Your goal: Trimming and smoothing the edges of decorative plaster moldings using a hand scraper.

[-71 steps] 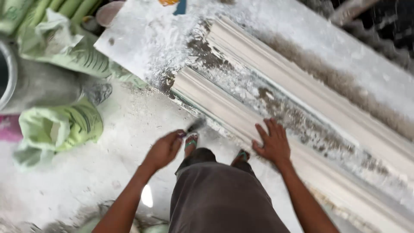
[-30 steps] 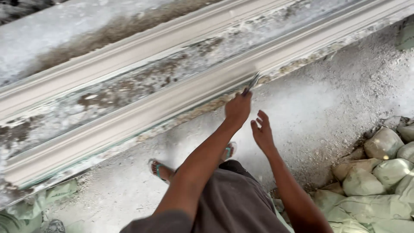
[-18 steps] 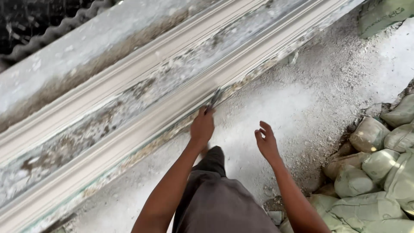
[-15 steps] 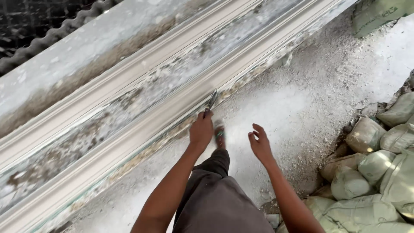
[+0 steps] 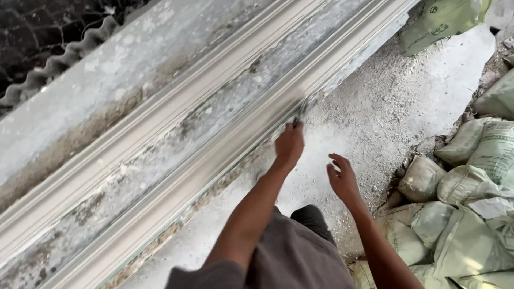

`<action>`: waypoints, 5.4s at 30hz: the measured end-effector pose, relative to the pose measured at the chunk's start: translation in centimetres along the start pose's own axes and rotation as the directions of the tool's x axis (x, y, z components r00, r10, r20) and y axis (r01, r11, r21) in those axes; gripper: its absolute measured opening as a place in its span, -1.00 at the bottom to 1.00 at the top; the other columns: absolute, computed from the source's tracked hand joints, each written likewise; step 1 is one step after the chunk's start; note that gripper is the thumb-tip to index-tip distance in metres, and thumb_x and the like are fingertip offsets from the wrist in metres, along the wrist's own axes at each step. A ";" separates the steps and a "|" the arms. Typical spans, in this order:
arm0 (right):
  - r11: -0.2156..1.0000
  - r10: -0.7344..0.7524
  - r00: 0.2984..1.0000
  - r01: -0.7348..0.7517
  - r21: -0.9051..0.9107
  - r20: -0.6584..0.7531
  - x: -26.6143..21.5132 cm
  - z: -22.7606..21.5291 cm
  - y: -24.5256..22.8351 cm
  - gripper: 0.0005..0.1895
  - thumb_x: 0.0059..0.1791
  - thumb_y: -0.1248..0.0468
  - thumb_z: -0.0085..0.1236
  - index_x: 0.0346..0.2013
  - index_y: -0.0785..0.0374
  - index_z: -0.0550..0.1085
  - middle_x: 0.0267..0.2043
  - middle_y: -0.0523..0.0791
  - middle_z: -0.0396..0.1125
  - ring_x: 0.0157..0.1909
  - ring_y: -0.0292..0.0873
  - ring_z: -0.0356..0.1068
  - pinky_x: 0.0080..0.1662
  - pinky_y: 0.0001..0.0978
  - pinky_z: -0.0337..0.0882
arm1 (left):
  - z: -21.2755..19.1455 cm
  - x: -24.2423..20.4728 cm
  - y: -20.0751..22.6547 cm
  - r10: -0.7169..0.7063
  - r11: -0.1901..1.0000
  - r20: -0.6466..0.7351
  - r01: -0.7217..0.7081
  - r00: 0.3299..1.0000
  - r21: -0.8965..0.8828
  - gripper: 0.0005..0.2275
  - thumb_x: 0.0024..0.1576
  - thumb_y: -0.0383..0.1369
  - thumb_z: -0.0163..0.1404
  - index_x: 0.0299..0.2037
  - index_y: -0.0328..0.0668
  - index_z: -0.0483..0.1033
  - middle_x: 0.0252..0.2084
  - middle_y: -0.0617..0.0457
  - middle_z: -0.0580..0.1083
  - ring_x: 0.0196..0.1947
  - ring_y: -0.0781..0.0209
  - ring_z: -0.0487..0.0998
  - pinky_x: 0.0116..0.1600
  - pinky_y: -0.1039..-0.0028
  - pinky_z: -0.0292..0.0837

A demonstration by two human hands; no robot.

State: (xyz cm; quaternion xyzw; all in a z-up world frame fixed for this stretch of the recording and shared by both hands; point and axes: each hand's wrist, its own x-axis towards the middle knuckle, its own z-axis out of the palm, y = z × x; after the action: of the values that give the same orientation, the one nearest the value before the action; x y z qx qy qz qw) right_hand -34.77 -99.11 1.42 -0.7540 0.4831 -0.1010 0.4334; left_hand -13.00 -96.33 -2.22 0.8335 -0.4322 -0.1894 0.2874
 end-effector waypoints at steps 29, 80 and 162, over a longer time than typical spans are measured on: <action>0.982 -0.184 0.938 0.161 0.103 0.294 46.9 -27.8 21.0 -0.59 0.09 0.24 0.04 0.22 0.29 0.40 0.14 0.00 0.43 0.09 -0.07 0.48 -0.05 -0.28 0.48 | 10.5 18.8 18.1 -0.229 0.967 -0.102 0.238 0.968 0.091 -0.70 0.18 -0.36 -0.06 0.11 0.04 0.54 -0.05 -0.07 0.52 -0.38 -0.17 0.61 -0.32 0.04 0.56; 0.894 0.106 0.681 -0.385 0.231 0.724 73.0 -40.8 25.4 -0.44 0.13 0.10 -0.08 0.38 0.24 0.19 0.26 -0.01 0.36 0.17 -0.01 0.43 0.08 -0.11 0.46 | 30.5 47.0 36.8 -0.310 0.943 -0.073 0.317 0.948 0.105 -0.75 0.36 -0.32 -0.15 0.17 0.08 0.54 -0.18 -0.05 0.56 -0.49 0.19 0.54 -0.48 0.38 0.45; 0.521 -0.141 -0.857 0.361 0.774 0.495 -19.9 22.7 -18.2 0.04 -0.01 0.17 0.26 0.54 0.21 -0.22 0.45 0.29 0.00 0.40 0.28 0.09 0.27 0.04 0.23 | -3.5 -43.2 -1.1 -0.892 0.309 -0.137 -0.359 -0.431 -0.881 -0.72 0.33 -0.22 -0.20 0.06 -0.30 0.22 -0.01 -0.14 0.48 0.03 0.14 0.49 0.14 0.34 0.42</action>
State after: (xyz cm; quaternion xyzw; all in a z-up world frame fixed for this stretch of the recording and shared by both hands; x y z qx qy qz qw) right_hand -20.29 -67.39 6.69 -0.5423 -0.5950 0.4235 0.4154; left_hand -34.36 -58.89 2.63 0.4673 0.4927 0.2555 0.6882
